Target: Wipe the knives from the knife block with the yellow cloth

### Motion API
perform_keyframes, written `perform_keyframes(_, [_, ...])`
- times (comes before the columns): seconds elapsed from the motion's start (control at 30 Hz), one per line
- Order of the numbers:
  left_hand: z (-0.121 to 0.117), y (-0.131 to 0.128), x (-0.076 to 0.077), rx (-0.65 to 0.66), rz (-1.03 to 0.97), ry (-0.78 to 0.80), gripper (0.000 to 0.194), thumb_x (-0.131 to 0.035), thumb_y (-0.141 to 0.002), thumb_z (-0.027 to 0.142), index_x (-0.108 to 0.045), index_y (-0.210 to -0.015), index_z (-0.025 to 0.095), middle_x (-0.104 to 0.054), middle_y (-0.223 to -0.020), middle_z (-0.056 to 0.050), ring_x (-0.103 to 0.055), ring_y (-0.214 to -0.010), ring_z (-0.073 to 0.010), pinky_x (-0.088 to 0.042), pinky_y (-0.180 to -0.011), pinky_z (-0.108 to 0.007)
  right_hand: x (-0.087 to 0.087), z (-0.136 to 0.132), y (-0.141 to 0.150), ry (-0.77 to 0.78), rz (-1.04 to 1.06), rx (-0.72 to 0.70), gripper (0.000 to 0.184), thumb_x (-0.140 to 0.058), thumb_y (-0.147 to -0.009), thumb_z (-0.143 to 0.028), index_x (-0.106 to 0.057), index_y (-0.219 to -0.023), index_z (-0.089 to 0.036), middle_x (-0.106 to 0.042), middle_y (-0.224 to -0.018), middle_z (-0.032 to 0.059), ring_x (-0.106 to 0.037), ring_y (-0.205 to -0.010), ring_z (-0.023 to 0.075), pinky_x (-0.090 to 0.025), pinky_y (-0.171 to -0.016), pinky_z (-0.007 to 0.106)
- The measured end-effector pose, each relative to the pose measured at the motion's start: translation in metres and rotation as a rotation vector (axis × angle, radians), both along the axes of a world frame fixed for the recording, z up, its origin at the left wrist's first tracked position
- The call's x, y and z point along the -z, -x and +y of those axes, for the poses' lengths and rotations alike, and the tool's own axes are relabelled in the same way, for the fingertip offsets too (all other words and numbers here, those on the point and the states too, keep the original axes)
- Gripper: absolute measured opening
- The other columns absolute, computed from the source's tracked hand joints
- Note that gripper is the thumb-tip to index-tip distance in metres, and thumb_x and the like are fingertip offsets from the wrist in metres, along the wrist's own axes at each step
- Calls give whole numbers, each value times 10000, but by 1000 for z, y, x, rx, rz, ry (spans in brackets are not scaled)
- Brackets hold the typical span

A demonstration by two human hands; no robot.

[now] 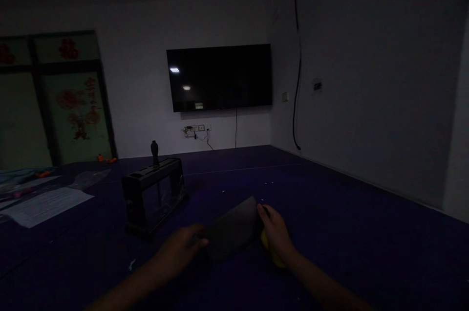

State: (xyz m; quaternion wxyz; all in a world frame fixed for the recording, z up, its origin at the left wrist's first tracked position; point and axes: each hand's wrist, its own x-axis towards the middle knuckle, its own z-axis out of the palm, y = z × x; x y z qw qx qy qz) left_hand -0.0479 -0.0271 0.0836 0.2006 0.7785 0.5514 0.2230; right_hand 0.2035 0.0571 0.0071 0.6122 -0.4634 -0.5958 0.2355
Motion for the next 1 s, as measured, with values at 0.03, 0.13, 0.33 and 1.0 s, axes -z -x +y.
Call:
perform_keyframes(0.03, [0,4,-14,-30,110,-105,313,-474,-768,438,-581,-993,249,-649,-928,-32,-601,-828,-174,-434,-690,-251,1,0,1,-7,-11,2,467,-371,-809,-599,-599,-808,-191,-622,-807,56,-586,-807,199,-440,-691,260])
perform_keyframes(0.13, [2,24,-64,-178,395,-288,366,-374,-804,495,-614,-966,270,-673,-864,-31,-621,-788,-206,-423,-653,-271,3,1,2,-15,-64,11,485,-355,-809,-609,-595,-749,-191,-619,-765,50,-581,-757,197,-430,-666,264])
perform_keyframes(0.33, [22,82,-169,-532,531,-443,534,-289,-814,533,-615,-1026,167,-673,-913,-71,-606,-849,-223,-406,-630,-244,2,-1,3,-14,-198,-42,486,-378,-796,-607,-571,-623,-196,-594,-621,19,-539,-608,175,-373,-575,259])
perform_keyframes(1.0, [36,132,-244,-515,772,-341,517,-464,-722,603,-631,-693,114,-643,-680,-29,-512,-671,-141,-305,-614,-183,0,-7,2,-13,-443,-57,490,-327,-844,-560,-577,-617,-205,-616,-608,6,-554,-586,162,-310,-533,255])
